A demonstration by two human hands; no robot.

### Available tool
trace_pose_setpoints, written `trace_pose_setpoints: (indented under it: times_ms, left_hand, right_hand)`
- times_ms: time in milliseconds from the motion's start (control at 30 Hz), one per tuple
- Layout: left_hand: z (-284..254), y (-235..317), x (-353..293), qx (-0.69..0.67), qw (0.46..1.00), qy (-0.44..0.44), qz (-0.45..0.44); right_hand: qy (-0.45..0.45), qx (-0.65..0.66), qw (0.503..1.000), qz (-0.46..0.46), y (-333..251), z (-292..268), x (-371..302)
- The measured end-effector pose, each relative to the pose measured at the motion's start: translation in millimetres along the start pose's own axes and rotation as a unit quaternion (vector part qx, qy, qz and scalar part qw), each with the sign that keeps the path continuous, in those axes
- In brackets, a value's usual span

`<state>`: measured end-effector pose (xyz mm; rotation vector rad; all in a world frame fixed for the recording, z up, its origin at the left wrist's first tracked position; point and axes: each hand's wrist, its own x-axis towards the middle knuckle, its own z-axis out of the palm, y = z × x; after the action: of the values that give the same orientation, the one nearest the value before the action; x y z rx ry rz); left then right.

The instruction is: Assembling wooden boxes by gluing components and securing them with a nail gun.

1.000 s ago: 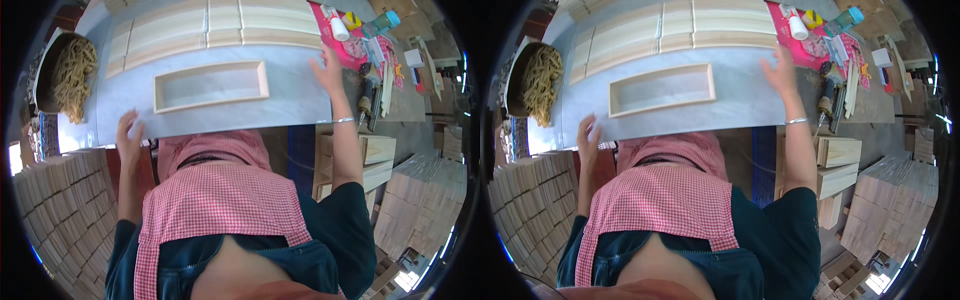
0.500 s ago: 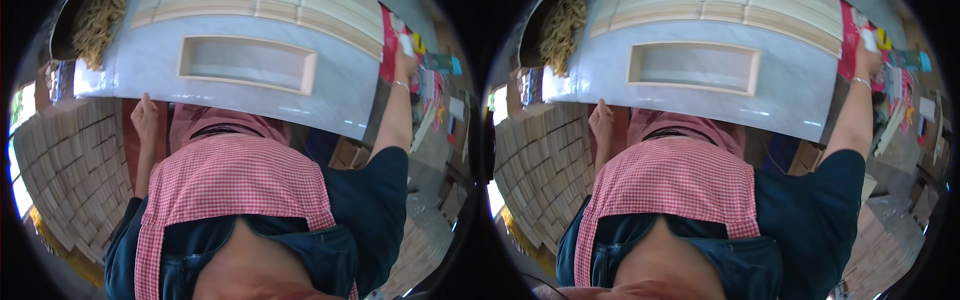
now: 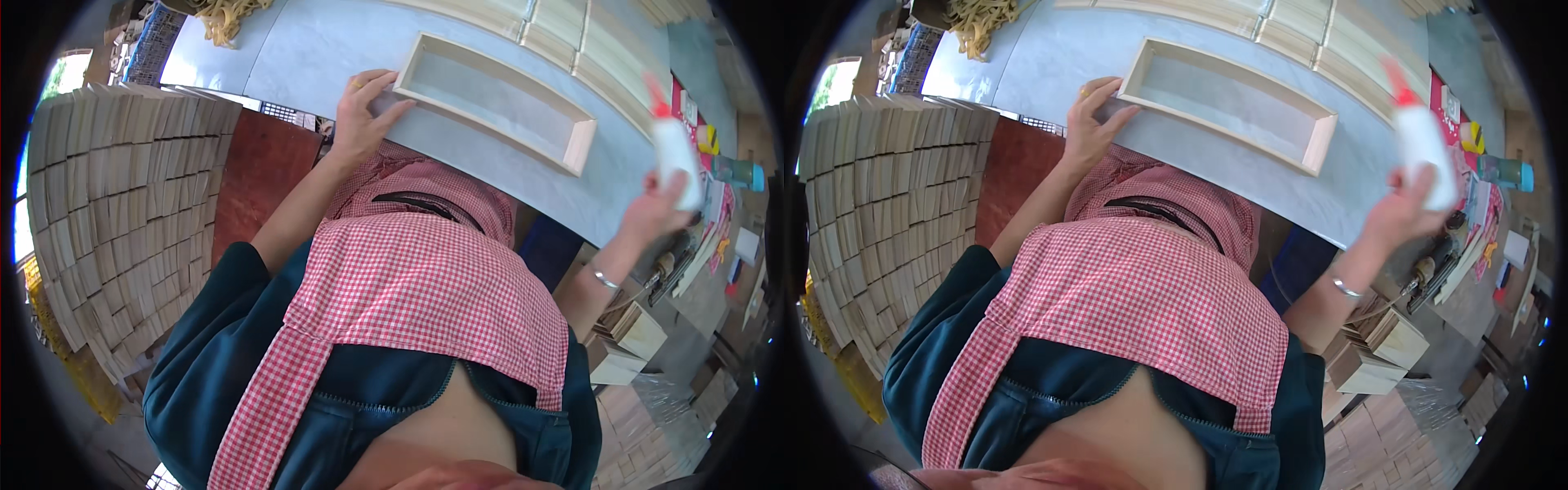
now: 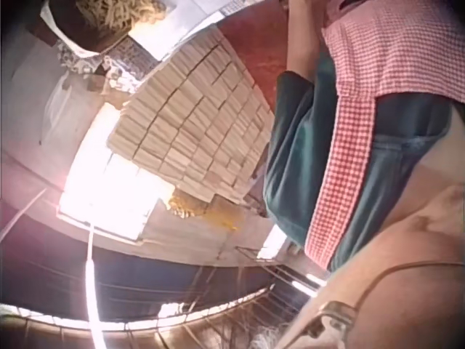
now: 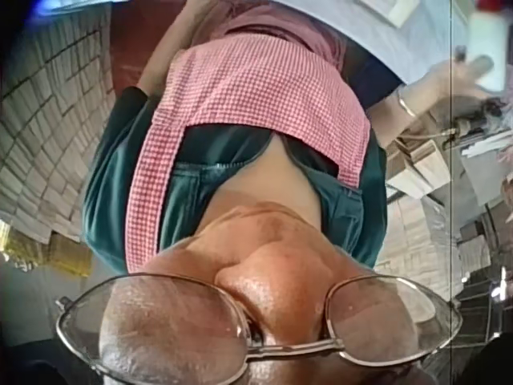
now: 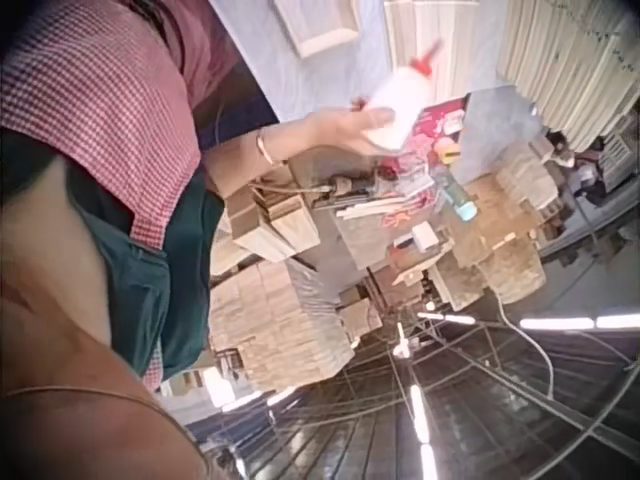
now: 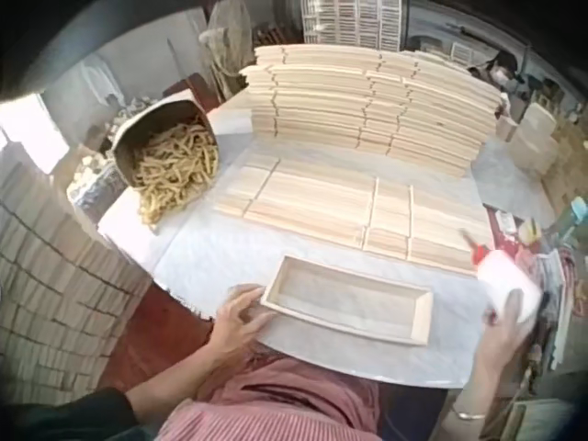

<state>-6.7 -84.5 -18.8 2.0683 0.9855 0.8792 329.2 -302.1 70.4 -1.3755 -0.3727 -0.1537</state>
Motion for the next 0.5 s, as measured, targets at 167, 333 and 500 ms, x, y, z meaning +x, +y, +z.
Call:
trace_pose_setpoints:
  times_ms: [167, 333, 500]
  left_hand:
    - [8, -12, -1, -0.006, 0.999, 0.005, 0.036]
    - [10, -15, -1, -0.008, 0.997, 0.032, 0.069]
    - [11, -15, -2, -0.007, 0.996, 0.048, 0.081]
  right_hand:
    - [-0.256, -0.074, 0.964, 0.005, 3, 36, -97]
    - [-0.350, -0.051, 0.935, 0.021, -10, 73, -135]
    - [-0.404, -0.073, 0.910, -0.058, -8, 85, -142]
